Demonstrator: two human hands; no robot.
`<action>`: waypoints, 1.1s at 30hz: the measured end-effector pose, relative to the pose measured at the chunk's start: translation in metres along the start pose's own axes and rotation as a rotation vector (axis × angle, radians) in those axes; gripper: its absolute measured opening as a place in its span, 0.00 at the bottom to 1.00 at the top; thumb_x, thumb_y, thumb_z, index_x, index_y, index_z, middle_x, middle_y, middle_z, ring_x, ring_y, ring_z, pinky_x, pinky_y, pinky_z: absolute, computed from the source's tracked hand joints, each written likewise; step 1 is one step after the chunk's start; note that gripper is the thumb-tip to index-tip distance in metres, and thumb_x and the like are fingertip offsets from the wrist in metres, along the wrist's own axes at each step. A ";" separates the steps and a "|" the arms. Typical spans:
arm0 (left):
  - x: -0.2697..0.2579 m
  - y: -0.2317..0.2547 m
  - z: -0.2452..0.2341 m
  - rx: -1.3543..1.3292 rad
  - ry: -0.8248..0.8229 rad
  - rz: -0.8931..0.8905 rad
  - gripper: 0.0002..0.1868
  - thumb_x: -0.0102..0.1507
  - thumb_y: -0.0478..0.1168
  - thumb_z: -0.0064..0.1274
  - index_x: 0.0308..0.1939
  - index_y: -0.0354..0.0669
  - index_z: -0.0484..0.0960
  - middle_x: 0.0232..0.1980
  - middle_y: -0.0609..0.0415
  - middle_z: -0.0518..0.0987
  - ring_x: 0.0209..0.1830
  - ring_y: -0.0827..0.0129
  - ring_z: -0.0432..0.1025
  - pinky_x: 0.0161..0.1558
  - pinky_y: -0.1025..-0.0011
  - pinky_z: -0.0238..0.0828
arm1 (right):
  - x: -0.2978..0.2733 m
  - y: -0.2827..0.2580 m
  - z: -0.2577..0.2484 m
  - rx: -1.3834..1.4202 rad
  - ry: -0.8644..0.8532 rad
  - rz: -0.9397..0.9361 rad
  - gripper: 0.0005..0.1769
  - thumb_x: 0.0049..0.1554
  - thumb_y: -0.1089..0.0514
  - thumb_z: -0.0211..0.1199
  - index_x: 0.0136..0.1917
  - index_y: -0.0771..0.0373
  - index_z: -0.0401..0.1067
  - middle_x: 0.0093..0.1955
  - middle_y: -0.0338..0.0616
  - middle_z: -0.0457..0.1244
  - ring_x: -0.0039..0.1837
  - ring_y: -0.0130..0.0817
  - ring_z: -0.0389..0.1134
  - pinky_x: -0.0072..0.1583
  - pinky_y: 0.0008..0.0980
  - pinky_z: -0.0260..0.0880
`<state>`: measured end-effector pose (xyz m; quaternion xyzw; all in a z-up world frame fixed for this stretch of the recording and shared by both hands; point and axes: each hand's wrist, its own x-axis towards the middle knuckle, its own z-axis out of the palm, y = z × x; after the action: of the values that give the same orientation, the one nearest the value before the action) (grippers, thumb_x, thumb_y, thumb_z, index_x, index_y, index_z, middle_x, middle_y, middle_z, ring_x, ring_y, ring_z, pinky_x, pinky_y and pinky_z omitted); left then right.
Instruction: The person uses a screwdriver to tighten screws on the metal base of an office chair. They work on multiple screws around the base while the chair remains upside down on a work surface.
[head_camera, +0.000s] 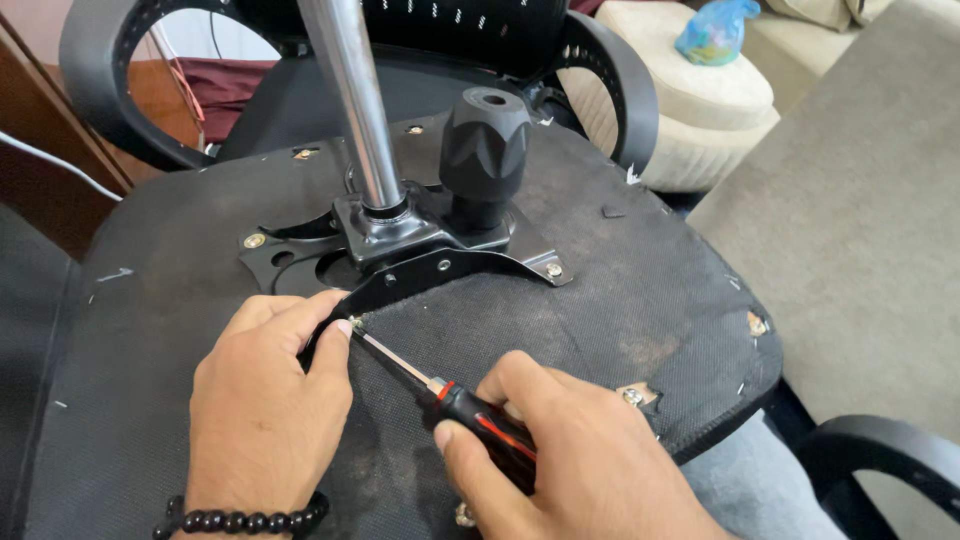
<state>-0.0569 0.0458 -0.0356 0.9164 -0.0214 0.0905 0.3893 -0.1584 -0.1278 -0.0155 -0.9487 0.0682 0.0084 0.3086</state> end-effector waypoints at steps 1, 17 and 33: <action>0.001 -0.001 -0.001 0.006 0.004 0.012 0.13 0.61 0.43 0.56 0.48 0.50 0.88 0.46 0.54 0.83 0.43 0.57 0.79 0.47 0.63 0.72 | 0.001 -0.005 0.002 0.005 0.008 0.053 0.18 0.53 0.41 0.68 0.39 0.57 0.72 0.31 0.45 0.69 0.37 0.39 0.75 0.42 0.39 0.73; 0.007 -0.022 0.007 -0.001 0.030 0.180 0.14 0.60 0.40 0.57 0.48 0.50 0.89 0.46 0.51 0.84 0.44 0.57 0.79 0.49 0.63 0.73 | 0.002 0.008 0.003 0.258 -0.091 0.068 0.16 0.52 0.52 0.65 0.50 0.63 0.74 0.32 0.45 0.74 0.38 0.35 0.74 0.43 0.36 0.75; 0.008 -0.002 0.005 0.164 0.000 0.133 0.16 0.61 0.47 0.59 0.50 0.47 0.88 0.50 0.49 0.85 0.45 0.58 0.80 0.50 0.65 0.75 | 0.015 -0.001 -0.049 0.496 -0.433 0.247 0.22 0.59 0.43 0.57 0.38 0.65 0.72 0.27 0.40 0.62 0.26 0.27 0.59 0.30 0.29 0.60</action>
<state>-0.0485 0.0440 -0.0388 0.9418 -0.0746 0.1175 0.3059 -0.1448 -0.1578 0.0237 -0.8057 0.1154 0.2296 0.5337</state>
